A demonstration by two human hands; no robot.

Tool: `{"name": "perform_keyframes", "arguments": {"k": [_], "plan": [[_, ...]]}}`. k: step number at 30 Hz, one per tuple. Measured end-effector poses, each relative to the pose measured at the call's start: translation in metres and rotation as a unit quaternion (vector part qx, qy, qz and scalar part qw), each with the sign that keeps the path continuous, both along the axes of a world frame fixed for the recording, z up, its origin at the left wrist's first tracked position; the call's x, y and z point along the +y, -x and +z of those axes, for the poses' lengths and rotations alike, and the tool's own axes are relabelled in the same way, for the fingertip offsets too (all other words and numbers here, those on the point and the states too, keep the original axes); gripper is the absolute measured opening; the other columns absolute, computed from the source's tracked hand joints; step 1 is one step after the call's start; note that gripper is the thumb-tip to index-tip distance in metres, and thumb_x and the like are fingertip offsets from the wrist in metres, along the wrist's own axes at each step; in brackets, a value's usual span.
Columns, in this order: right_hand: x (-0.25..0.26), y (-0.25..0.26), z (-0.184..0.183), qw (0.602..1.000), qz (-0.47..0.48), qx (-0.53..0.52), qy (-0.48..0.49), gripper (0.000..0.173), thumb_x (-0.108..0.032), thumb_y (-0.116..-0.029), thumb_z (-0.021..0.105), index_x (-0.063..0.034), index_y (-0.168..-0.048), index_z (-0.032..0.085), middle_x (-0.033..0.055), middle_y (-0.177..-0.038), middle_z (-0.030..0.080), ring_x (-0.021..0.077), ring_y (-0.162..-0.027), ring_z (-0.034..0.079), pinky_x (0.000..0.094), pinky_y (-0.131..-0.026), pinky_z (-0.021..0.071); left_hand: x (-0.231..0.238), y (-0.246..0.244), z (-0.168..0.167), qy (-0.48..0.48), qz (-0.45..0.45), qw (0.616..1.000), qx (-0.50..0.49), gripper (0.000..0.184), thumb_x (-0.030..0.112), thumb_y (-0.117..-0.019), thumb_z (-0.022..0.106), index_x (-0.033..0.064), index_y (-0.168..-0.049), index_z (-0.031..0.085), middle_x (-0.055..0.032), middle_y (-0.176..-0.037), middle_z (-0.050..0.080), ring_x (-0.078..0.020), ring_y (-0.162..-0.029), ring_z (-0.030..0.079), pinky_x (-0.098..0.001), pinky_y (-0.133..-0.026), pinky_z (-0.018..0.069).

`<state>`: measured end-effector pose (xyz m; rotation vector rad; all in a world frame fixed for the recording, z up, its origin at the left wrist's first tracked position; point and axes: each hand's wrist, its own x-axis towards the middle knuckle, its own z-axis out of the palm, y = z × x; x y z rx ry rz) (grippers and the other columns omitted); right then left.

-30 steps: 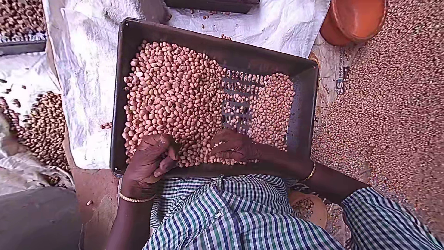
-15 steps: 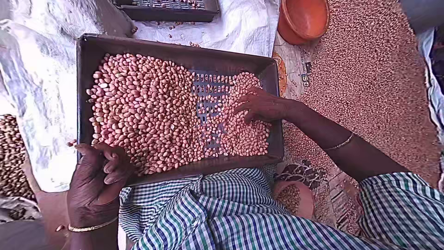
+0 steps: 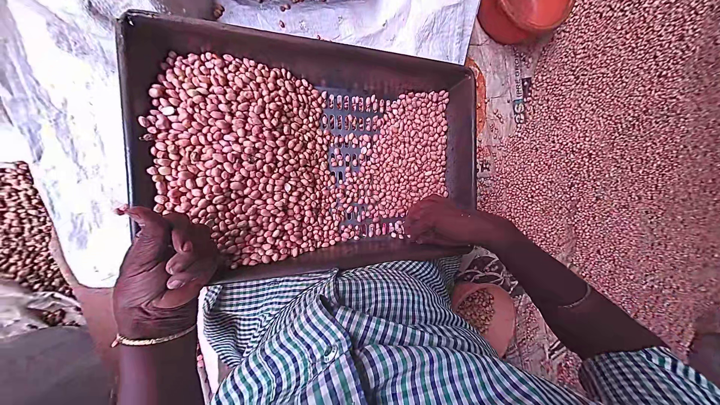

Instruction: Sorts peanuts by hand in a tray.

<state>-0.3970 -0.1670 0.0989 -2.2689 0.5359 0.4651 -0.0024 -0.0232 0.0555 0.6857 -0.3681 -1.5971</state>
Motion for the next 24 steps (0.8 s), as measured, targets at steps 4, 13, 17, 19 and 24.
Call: {"name": "perform_keyframes", "arguments": {"k": [4,13,17,19,24], "plan": [[-0.016,0.003,0.033,0.983,-0.105,-0.029,0.144,0.01,0.008,-0.0847,0.071,-0.0004,-0.087,0.077,0.0176,-0.094,0.073,0.0379,-0.096,0.069,0.0569,-0.092,0.0481,-0.002,0.003,0.004,-0.001,0.002,1.0,-0.022,0.053,0.051,-0.1053,0.041,0.0205,-0.072,0.068,0.0126,-0.052,0.053,0.0041,-0.043,0.051,-0.0111,-0.042,0.0429],[-0.043,-0.061,-0.019,0.817,-0.539,-0.124,-0.162,0.028,-0.017,-0.1109,0.042,0.0035,-0.118,0.06,0.0065,-0.094,0.072,0.0075,-0.079,0.072,0.0247,-0.074,0.06,-0.001,0.003,0.004,-0.002,0.005,1.0,-0.005,0.055,0.048,-0.1073,0.038,0.0183,-0.073,0.068,0.011,-0.052,0.054,0.0034,-0.042,0.051,-0.0109,-0.04,0.0423],[-0.107,-0.046,-0.034,0.749,-0.594,-0.293,-0.026,0.027,-0.005,-0.1071,0.044,0.0073,-0.13,0.053,0.013,-0.116,0.064,0.0096,-0.095,0.069,0.024,-0.081,0.0576,-0.001,0.0,-0.003,0.014,-0.003,1.0,-0.003,0.054,0.048,-0.1077,0.038,0.0174,-0.075,0.068,0.0104,-0.054,0.055,0.003,-0.044,0.052,-0.0113,-0.041,0.0435],[-0.101,-0.049,-0.025,0.719,-0.604,-0.342,-0.039,0.024,0.001,-0.1048,0.043,0.0064,-0.126,0.052,0.0116,-0.116,0.064,0.0102,-0.098,0.069,0.0245,-0.084,0.0584,0.001,-0.003,-0.007,0.028,-0.008,1.0,0.005,0.055,0.048,-0.1077,0.037,0.0169,-0.076,0.069,0.01,-0.055,0.056,0.0027,-0.045,0.054,-0.0115,-0.042,0.0441],[-0.017,-0.064,-0.017,0.743,-0.548,-0.232,-0.308,0.025,0.004,-0.104,0.041,-0.0012,-0.126,0.053,0.0084,-0.115,0.066,0.0107,-0.099,0.069,0.027,-0.09,0.0568,0.0,-0.004,-0.008,0.041,-0.026,0.999,0.021,0.05,0.047,-0.1062,0.043,0.0156,-0.08,0.072,0.01,-0.057,0.059,0.003,-0.047,0.055,-0.0112,-0.044,0.0447]]}}
